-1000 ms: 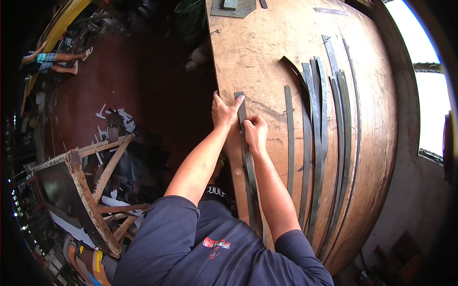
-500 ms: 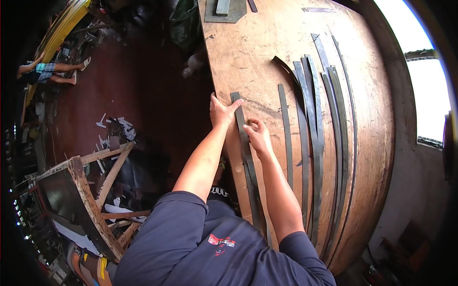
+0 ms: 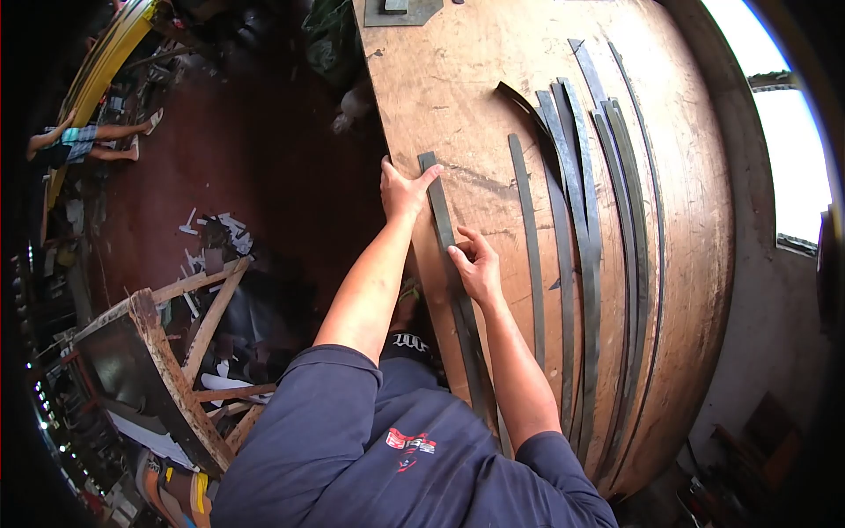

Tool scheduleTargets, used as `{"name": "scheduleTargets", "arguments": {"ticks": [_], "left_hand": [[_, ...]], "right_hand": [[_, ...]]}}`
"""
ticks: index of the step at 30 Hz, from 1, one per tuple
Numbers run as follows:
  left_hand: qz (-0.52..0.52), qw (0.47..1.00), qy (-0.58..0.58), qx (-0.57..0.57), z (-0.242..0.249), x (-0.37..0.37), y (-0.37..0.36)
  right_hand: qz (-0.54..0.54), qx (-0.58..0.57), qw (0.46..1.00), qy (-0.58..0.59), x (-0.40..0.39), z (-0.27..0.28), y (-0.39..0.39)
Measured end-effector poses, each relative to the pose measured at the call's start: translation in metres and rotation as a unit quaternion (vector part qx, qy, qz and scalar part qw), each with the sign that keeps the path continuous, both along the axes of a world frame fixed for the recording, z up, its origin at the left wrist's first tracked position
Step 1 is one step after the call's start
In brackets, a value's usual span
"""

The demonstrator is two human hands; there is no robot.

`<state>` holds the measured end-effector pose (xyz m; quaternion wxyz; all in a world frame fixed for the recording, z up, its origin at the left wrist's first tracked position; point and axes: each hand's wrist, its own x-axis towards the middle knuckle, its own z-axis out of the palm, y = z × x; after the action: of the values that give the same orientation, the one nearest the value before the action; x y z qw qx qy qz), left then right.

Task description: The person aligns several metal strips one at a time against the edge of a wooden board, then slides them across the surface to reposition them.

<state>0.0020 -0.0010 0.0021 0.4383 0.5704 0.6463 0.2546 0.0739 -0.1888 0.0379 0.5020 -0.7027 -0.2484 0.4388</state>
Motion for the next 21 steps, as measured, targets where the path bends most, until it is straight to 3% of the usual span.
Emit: {"name": "scheduleTargets", "arguments": {"ticks": [21], "left_hand": [[0.0, 1.0, 0.013, -0.009, -0.0002, 0.0002, 0.0006]], "right_hand": [[-0.006, -0.032, 0.999, -0.034, -0.0044, 0.0025, 0.0008]]}}
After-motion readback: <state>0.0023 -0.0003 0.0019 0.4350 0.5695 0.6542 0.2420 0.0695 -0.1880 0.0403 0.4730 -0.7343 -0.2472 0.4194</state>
